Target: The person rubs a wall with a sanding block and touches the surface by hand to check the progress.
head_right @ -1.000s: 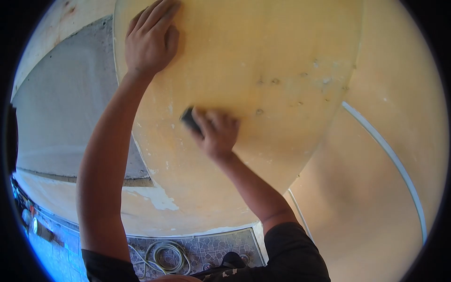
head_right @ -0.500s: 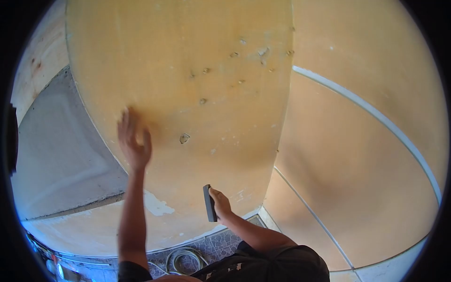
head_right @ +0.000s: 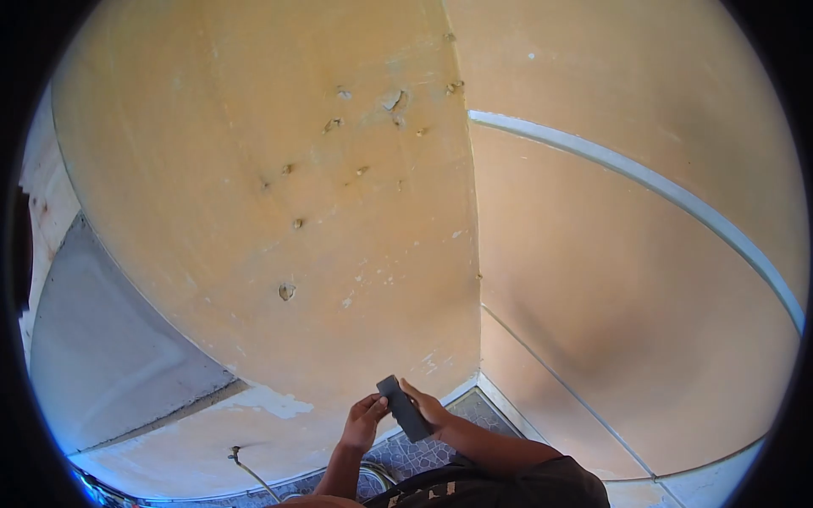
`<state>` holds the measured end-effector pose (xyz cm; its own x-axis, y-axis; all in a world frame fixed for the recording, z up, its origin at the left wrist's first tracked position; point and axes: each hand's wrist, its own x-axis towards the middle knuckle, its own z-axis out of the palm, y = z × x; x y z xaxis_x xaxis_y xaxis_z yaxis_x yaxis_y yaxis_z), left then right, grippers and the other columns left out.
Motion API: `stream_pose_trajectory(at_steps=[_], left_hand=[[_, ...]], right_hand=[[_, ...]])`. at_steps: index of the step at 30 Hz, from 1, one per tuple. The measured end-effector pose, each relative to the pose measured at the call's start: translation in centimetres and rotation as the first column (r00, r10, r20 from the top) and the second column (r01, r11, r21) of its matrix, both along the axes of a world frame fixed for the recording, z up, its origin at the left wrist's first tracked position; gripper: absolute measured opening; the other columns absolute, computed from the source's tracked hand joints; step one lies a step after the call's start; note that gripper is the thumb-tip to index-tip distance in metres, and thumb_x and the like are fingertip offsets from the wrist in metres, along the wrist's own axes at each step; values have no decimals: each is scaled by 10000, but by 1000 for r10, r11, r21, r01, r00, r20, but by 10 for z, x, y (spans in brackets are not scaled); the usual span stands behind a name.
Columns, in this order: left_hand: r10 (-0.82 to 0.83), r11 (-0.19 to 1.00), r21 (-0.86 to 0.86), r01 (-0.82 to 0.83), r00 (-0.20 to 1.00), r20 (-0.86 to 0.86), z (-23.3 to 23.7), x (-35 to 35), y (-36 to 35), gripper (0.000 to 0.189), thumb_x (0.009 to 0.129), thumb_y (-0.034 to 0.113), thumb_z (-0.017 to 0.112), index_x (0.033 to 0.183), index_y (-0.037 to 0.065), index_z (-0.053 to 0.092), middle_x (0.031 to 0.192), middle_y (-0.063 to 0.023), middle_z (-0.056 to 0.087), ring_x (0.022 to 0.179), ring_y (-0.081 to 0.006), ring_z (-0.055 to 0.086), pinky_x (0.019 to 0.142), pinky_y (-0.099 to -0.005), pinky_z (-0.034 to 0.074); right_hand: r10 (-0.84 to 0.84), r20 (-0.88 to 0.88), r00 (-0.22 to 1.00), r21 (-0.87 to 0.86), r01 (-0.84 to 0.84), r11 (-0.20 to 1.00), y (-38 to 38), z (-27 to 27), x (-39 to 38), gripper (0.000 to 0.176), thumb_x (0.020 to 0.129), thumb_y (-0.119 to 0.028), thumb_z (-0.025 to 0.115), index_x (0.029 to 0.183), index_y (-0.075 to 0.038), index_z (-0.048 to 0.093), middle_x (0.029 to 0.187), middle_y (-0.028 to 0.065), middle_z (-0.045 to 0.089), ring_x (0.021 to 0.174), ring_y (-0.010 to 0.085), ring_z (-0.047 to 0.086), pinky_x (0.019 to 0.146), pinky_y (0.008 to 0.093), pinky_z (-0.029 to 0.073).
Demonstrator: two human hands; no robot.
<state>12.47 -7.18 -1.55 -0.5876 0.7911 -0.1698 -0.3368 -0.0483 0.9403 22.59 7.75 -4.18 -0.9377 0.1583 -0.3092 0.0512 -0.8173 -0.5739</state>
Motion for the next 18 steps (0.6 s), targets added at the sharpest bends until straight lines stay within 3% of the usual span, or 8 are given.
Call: stream_pose_trajectory(at_steps=[2,7,9,10,12,13,14,18], left_hand=[[33,996,77,-48,981,192,-6,8,6,100,1047,194,668,1072,101,691,1072,-33,730,1083,-165,671,1038,-366,484],[107,978,155,-137,977,187,4,17,37,41,1054,156,649,1026,127,646,1049,-20,713,1052,-181,679,1015,-380,505],[187,948,230,-221,969,161,12,14,48,45,1058,142,641,1018,127,627,1056,-21,707,1042,-187,681,989,-391,520],[230,932,248,-263,961,152,19,11,53,56,1060,138,637,1008,128,618,1061,-26,706,1044,-193,683,982,-397,526],[309,913,240,-330,943,123,27,3,61,55,1063,116,635,1014,107,611,1023,-2,677,1014,-143,661,987,-371,526],[343,908,220,-356,934,98,36,4,68,49,1063,124,639,1033,99,610,1042,-6,674,1018,-142,659,986,-368,525],[378,902,194,-385,923,72,45,5,75,56,1063,133,643,1051,90,608,1061,-10,671,1022,-140,657,984,-364,523],[321,920,230,-316,947,18,63,18,99,92,1066,146,643,1102,71,604,1092,-28,672,1055,-138,654,987,-360,521]], right_hand=[[31,36,999,-47,-29,998,7,-1,4,536,1031,-606,588,1103,-88,707,823,31,682,612,97,644,526,249,537],[33,26,999,94,-36,995,44,21,11,505,1037,-552,621,1170,-68,679,876,19,676,677,77,647,567,240,523],[16,-6,1000,226,-14,974,57,21,12,485,1024,-478,680,1231,-40,655,931,32,687,828,95,676,709,249,541],[24,-1,1000,208,-24,978,61,25,13,485,1024,-478,680,1231,-40,655,931,32,687,828,95,676,709,249,541],[-84,-116,990,574,136,807,69,35,17,490,991,-385,754,1278,-6,635,1033,71,701,986,130,677,862,287,538],[-105,-166,981,591,184,785,72,44,22,508,954,-293,808,1312,12,619,1144,97,695,1075,158,663,936,314,529],[-147,-238,960,540,257,801,72,39,22,469,944,-227,819,1300,14,631,1204,95,684,1029,149,676,913,318,543],[-240,-203,949,529,312,789,79,54,35,332,957,-83,771,1254,23,665,1152,79,713,987,134,693,916,280,536]])
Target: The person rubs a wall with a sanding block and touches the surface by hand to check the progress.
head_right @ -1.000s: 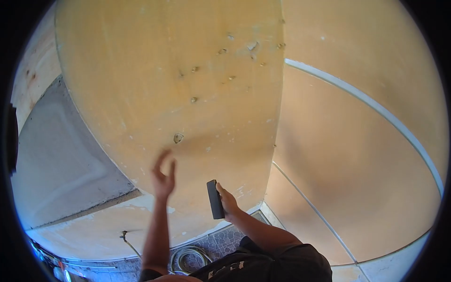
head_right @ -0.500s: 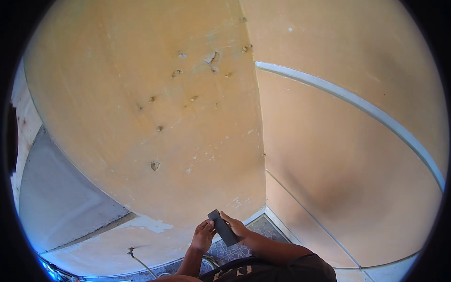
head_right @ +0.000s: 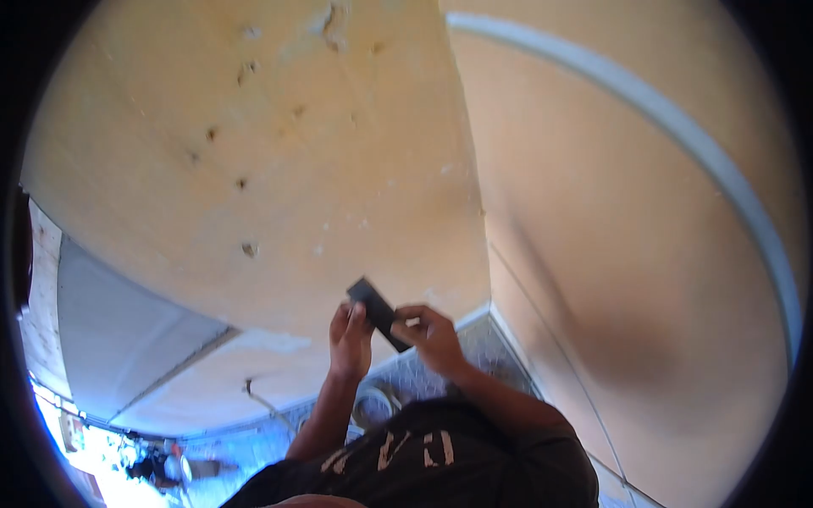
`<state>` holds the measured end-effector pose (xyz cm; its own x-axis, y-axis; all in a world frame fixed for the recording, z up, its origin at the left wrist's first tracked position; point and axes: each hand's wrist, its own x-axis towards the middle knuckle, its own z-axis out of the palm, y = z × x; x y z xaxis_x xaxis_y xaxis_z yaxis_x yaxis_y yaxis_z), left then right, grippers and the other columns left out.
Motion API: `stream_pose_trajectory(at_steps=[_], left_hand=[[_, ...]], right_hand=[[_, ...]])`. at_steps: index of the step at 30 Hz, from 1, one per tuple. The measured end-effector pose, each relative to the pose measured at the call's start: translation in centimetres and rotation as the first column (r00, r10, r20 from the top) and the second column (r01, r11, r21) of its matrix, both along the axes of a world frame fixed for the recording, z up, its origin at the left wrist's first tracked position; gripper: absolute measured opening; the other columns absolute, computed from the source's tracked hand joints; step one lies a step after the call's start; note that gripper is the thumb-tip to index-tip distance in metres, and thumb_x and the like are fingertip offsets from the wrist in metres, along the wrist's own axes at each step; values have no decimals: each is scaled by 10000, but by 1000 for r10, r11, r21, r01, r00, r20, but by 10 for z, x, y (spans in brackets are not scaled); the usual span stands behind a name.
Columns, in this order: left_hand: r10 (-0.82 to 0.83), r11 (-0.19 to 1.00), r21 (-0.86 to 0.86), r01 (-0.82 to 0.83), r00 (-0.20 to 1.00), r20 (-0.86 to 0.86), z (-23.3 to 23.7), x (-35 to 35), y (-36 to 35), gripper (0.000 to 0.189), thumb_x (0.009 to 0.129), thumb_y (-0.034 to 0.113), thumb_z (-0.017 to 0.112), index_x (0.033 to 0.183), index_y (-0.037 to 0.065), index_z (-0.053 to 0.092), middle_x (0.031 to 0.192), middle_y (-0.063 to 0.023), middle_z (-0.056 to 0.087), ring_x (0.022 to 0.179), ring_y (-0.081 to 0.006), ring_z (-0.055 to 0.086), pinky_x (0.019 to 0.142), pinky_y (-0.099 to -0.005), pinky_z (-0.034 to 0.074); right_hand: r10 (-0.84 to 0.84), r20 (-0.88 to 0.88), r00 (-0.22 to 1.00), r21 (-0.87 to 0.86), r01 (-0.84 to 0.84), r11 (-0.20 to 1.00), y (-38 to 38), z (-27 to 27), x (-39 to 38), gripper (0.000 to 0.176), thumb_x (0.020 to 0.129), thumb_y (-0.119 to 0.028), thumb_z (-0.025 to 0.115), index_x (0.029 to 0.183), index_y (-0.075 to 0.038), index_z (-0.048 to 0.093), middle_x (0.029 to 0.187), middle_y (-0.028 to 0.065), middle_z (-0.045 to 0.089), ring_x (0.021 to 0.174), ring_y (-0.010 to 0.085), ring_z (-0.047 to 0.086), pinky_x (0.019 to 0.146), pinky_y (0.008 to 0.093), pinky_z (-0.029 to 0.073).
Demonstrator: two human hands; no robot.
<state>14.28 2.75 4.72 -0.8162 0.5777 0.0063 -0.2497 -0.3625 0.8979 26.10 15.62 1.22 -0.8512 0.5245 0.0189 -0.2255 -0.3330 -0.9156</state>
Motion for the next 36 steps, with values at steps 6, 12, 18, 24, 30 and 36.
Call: stream_pose_trajectory(at_steps=[6,12,18,24,30,36], left_hand=[[-113,986,115,121,991,-77,14,14,29,152,1045,134,677,1151,67,591,1237,-109,694,1132,-183,661,1039,-391,503],[-269,942,166,292,951,-151,26,13,36,408,1025,127,682,1389,65,510,1456,-224,596,1325,-307,610,1133,-464,472],[-153,954,238,182,979,-136,34,7,35,568,1017,52,659,1534,60,426,1472,-246,573,1322,-306,609,1143,-452,471],[22,969,232,91,896,-443,96,-28,25,554,1046,109,619,1565,26,443,1397,-161,649,1178,-259,691,1022,-434,572],[356,877,312,-364,60,-932,267,-63,36,555,1082,173,561,1552,-91,429,1396,-216,599,1231,-241,593,1007,-359,498],[265,706,557,-437,-567,-780,391,-94,98,378,1016,95,646,1390,61,682,1334,-164,642,1047,-279,666,898,-383,541]], right_hand=[[-79,-82,993,-206,61,977,21,10,12,304,974,-113,761,1233,39,714,1069,85,758,951,112,689,875,266,533],[-49,-125,991,-155,29,988,25,21,10,277,1016,-131,707,1227,46,721,1095,86,761,979,116,687,910,267,524],[-37,-160,986,-171,9,985,20,27,-11,266,1038,-140,681,1231,40,716,1082,80,760,966,101,681,896,267,532],[231,-162,959,304,-175,936,76,74,-31,302,1067,-252,646,1156,27,719,969,80,765,899,127,703,793,305,538],[-211,-610,764,687,642,339,159,222,-94,317,974,-301,752,1165,-49,721,1114,130,743,1046,273,691,885,399,530],[-135,-890,435,454,823,-342,219,269,-166,496,981,-386,667,1384,-102,615,1514,218,527,1386,436,489,1133,567,385]])
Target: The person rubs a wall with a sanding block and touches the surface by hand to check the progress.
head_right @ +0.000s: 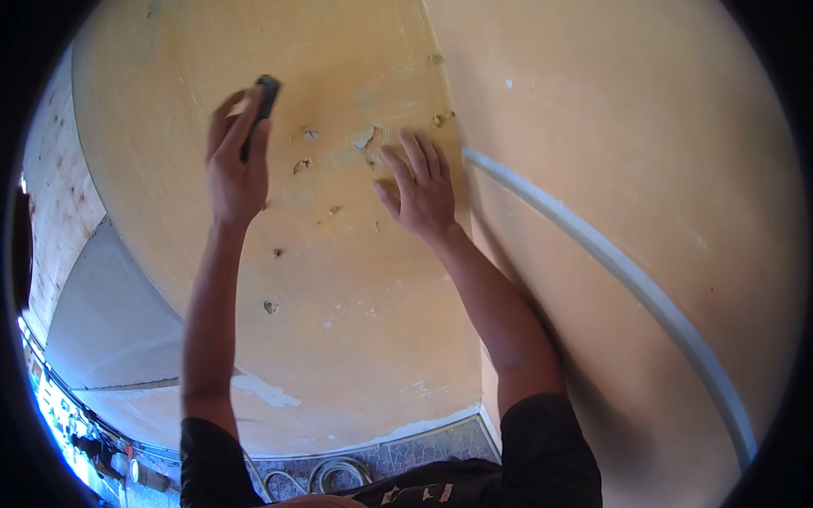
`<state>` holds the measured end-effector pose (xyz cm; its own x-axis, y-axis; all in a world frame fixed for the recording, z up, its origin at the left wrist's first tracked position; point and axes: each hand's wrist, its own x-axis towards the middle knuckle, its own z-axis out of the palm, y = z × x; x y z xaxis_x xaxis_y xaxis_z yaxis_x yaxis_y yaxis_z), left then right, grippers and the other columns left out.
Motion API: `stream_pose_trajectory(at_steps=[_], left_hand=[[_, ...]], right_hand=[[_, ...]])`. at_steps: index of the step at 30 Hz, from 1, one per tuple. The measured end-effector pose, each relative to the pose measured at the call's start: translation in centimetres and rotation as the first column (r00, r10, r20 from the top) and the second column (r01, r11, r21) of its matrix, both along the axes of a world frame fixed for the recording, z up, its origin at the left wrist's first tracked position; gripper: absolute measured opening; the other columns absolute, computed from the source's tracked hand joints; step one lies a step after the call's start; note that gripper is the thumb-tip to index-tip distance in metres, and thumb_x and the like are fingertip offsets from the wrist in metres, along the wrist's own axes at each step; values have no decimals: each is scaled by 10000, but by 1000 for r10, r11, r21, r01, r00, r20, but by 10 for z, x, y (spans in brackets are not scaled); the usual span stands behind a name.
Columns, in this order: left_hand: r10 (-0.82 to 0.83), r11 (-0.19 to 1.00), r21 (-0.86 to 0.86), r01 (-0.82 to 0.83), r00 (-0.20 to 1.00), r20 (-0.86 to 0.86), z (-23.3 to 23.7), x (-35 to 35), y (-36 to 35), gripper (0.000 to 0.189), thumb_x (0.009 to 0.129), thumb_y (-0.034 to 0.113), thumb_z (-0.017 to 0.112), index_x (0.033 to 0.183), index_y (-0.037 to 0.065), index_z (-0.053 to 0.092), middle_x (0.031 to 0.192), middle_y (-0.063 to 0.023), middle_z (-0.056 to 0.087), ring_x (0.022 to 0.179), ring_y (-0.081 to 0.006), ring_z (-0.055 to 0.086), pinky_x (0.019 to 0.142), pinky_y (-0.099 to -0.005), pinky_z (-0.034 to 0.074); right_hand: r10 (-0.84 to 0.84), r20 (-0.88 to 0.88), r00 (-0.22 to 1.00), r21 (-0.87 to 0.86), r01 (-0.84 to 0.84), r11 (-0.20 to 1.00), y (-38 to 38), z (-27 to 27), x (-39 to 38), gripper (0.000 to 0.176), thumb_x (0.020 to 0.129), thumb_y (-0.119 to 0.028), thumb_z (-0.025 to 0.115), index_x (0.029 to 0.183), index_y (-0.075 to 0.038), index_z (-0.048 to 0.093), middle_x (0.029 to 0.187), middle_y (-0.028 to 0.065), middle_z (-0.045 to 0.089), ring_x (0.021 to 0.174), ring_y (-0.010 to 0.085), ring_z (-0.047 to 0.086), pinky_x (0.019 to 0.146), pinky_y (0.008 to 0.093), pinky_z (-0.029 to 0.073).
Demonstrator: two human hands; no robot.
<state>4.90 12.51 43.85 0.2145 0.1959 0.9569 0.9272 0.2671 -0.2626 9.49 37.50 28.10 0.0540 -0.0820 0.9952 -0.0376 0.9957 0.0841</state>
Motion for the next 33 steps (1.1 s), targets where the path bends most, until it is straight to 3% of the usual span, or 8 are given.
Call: stream_pose_trajectory(at_steps=[4,7,13,19,21,24,30,33], left_hand=[[68,972,-218,-90,992,-108,14,-26,41,389,909,75,720,1298,87,728,1320,-95,667,1072,-331,653,936,-430,544],[224,885,-231,-404,805,-549,44,-41,51,414,912,111,733,1319,182,741,1301,-72,700,1133,-290,643,989,-434,499],[398,907,268,-325,869,-295,130,-50,99,437,893,170,702,1325,233,726,1233,-9,705,1054,-269,644,897,-447,513],[46,931,-280,-235,835,-548,61,-34,109,380,884,108,706,1242,222,765,1222,-13,716,1045,-273,656,938,-421,524],[229,912,-146,-382,772,-593,107,-46,96,477,846,86,709,1301,228,740,1282,-17,711,1052,-277,663,932,-432,536],[229,958,235,-163,930,-287,168,-65,79,338,908,114,635,1174,250,793,1172,-26,732,1057,-275,666,893,-443,549],[41,883,-384,-271,858,-512,28,-28,109,306,881,164,706,1158,264,789,1220,5,725,1059,-219,662,923,-397,528],[112,930,-246,-272,848,-517,73,-38,112,290,873,179,742,1151,234,802,1219,6,723,1033,-228,659,923,-411,532]], right_hand=[[9,44,999,0,-9,1000,4,-10,-10,539,1011,-429,569,1433,-95,590,1566,231,482,1458,456,428,1202,605,314],[6,38,999,0,-6,1000,2,-21,-11,553,992,-408,599,1448,-95,591,1580,217,479,1456,441,442,1204,591,324],[2,32,999,-21,-1,1000,1,-24,-14,553,982,-395,610,1459,-115,593,1579,201,492,1449,426,463,1198,584,341],[-16,69,997,23,15,1000,6,-26,-14,593,979,-399,592,1474,-76,551,1580,244,465,1445,473,438,1200,610,315],[-15,99,995,54,10,998,9,-26,-13,621,976,-408,588,1490,-66,527,1591,257,442,1454,483,419,1199,626,305],[-20,121,993,63,12,998,11,-27,-13,648,974,-420,585,1507,-60,502,1604,262,420,1466,488,399,1198,638,297],[-23,117,993,39,19,999,8,-28,-13,617,1007,-442,534,1510,-85,519,1604,250,435,1473,467,410,1211,621,298],[-15,99,995,40,11,999,8,-28,-14,614,1004,-438,538,1506,-86,524,1599,253,443,1473,465,414,1209,624,301]])
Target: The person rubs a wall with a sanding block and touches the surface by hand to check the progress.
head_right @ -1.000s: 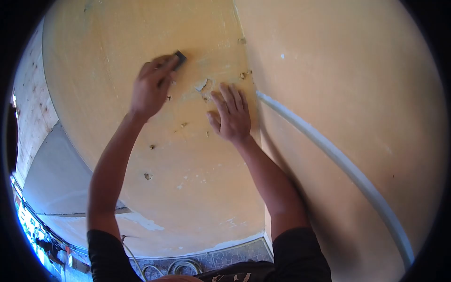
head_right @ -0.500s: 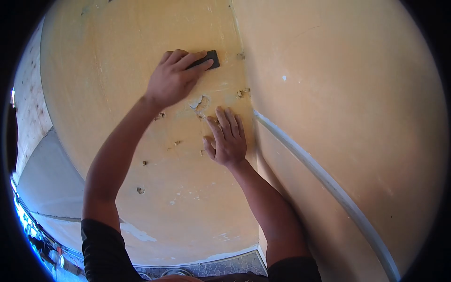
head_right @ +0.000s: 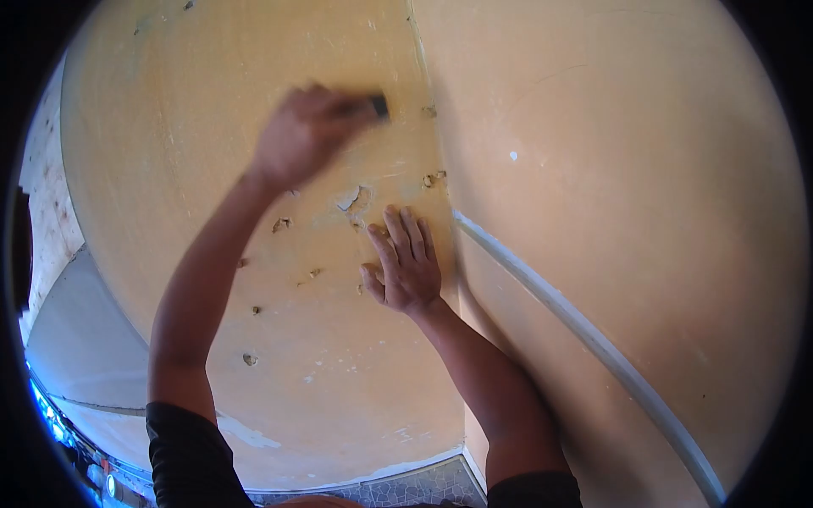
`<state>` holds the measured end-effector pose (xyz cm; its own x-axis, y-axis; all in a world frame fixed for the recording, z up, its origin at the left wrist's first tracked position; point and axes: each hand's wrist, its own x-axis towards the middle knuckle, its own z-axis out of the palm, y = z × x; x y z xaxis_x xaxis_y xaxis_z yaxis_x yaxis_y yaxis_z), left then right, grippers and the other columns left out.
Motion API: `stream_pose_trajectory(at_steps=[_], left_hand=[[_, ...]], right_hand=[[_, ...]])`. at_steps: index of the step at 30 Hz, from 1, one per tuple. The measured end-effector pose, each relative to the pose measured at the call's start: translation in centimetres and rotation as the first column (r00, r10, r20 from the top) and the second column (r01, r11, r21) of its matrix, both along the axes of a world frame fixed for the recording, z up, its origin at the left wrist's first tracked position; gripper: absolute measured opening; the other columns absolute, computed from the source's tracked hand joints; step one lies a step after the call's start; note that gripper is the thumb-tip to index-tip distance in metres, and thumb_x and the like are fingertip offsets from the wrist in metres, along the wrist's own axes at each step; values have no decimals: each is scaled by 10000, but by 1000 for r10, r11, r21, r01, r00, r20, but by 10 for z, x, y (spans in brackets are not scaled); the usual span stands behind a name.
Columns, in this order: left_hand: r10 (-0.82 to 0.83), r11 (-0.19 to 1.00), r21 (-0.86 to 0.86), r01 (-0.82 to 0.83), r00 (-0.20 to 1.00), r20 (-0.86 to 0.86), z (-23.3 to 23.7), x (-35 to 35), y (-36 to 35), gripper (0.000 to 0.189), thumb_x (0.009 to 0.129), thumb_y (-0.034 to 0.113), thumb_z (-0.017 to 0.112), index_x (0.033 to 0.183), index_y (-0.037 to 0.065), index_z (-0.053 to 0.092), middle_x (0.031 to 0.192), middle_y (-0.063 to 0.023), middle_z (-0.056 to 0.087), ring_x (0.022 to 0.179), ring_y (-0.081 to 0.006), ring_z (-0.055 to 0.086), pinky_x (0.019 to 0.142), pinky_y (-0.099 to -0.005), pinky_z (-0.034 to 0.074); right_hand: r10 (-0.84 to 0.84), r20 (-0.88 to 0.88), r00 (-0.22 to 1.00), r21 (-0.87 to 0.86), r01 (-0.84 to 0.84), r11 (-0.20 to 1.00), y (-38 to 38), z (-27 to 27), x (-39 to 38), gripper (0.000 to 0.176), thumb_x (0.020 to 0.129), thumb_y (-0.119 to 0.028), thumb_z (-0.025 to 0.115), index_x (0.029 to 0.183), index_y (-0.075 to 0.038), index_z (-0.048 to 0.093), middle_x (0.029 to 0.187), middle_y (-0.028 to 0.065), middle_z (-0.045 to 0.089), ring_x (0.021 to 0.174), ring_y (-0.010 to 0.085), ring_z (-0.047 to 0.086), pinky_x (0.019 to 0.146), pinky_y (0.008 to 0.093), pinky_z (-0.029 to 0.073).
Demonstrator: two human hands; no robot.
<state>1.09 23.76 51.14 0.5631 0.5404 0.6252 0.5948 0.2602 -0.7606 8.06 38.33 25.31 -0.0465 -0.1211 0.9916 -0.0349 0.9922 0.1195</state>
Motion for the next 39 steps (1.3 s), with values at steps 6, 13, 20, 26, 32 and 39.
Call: stream_pose_trajectory(at_steps=[6,13,20,26,32,39], left_hand=[[-29,917,396,-39,986,165,53,4,14,320,873,155,741,1182,211,797,1165,-17,728,984,-279,659,899,-423,538],[-30,999,22,33,990,-141,16,1,26,273,895,186,691,1136,252,800,1213,37,728,996,-209,661,884,-374,536],[47,981,189,-48,999,6,10,23,67,324,888,153,720,1200,211,788,1208,13,726,999,-240,662,903,-399,547],[30,967,254,-2,994,-108,49,11,55,399,852,121,722,1235,221,776,1220,4,734,978,-241,671,886,-409,550],[-11,877,479,-32,996,87,57,16,62,324,924,188,692,1235,191,781,1175,-35,737,967,-297,665,852,-443,551],[17,984,178,-11,999,-31,0,-2,21,348,886,168,694,1212,259,776,1219,10,726,943,-246,663,843,-412,542]], right_hand=[[19,11,1000,-14,-19,1000,-1,0,0,614,987,-415,572,1502,-84,525,1609,254,429,1478,468,406,1212,628,296],[16,48,999,-26,-15,1000,-2,-2,2,634,979,-413,591,1519,-94,505,1624,248,411,1484,469,399,1215,631,292],[13,11,1000,-18,-12,1000,-2,0,1,627,983,-416,583,1511,-88,506,1609,255,425,1463,481,418,1201,639,306],[7,-4,1000,-9,-7,1000,-4,-2,2,613,987,-424,579,1493,-82,522,1592,263,443,1453,477,433,1201,633,309],[9,-8,1000,-29,-10,1000,-6,-4,1,592,990,-416,568,1488,-96,540,1582,245,467,1446,457,453,1194,621,329],[-2,-34,999,-14,2,1000,-4,-2,0,564,993,-410,570,1453,-83,563,1561,248,484,1427,464,468,1187,614,334]])
